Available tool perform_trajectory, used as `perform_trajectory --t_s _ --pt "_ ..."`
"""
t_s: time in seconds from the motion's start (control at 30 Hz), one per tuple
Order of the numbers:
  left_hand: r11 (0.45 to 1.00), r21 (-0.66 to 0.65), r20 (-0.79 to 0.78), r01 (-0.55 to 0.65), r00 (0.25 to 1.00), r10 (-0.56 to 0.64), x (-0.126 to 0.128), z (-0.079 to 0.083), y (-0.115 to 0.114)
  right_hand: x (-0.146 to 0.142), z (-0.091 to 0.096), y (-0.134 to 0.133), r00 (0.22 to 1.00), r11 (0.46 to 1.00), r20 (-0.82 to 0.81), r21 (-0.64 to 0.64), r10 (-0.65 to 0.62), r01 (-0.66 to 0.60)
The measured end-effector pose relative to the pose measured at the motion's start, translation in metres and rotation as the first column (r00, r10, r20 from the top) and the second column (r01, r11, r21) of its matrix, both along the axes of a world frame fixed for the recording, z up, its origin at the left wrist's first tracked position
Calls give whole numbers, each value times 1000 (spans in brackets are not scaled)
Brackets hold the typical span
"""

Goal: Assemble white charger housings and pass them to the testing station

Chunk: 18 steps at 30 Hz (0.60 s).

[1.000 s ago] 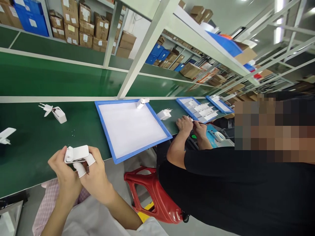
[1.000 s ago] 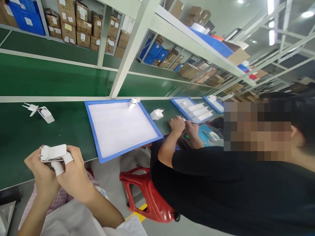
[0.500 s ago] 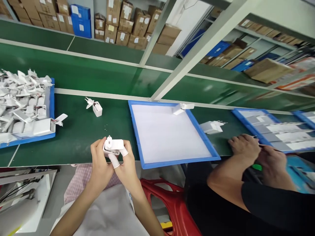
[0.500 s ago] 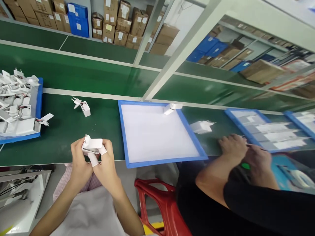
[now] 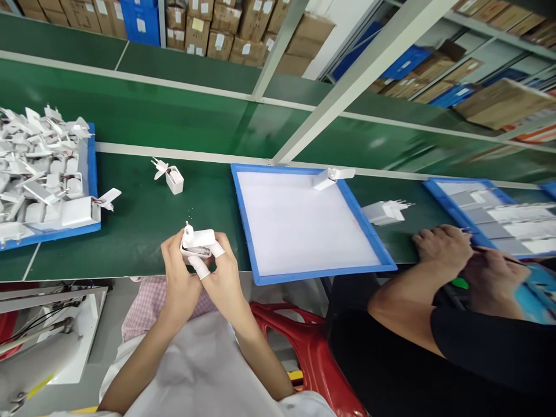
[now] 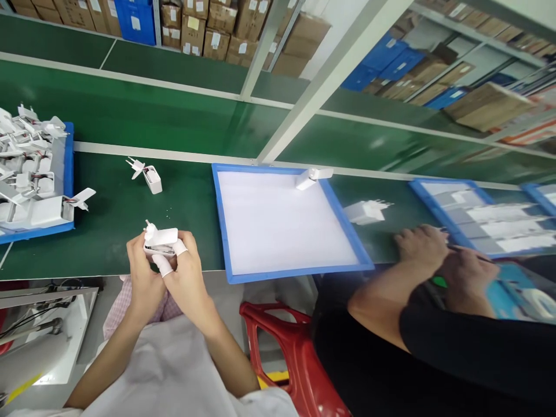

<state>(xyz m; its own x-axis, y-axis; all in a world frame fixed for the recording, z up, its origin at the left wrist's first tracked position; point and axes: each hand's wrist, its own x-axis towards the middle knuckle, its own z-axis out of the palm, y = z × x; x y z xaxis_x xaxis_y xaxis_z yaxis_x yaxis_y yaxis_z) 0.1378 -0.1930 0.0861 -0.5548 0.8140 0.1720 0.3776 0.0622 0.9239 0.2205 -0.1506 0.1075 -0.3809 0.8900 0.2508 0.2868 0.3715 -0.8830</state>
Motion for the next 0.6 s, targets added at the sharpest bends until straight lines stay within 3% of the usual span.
perform_trajectory --t_s 0.1,0.17,0.37,0.47,0.6 --pt "999 25 7 -48 999 48 0 6 -1 0 4 -10 988 984 37 102 -151 146" --pt "997 41 -12 -62 998 63 0 8 -1 2 8 -14 977 971 106 173 -187 167" --pt "998 58 -123 -27 992 34 -1 6 0 9 10 -5 968 994 246 113 -42 14" --pt "998 44 -109 -37 993 41 -1 5 1 10 5 1 982 999 187 36 17 -24" --pt "998 41 -24 -40 999 41 -1 6 0 12 3 1 1000 1000 -10 -3 -30 30"
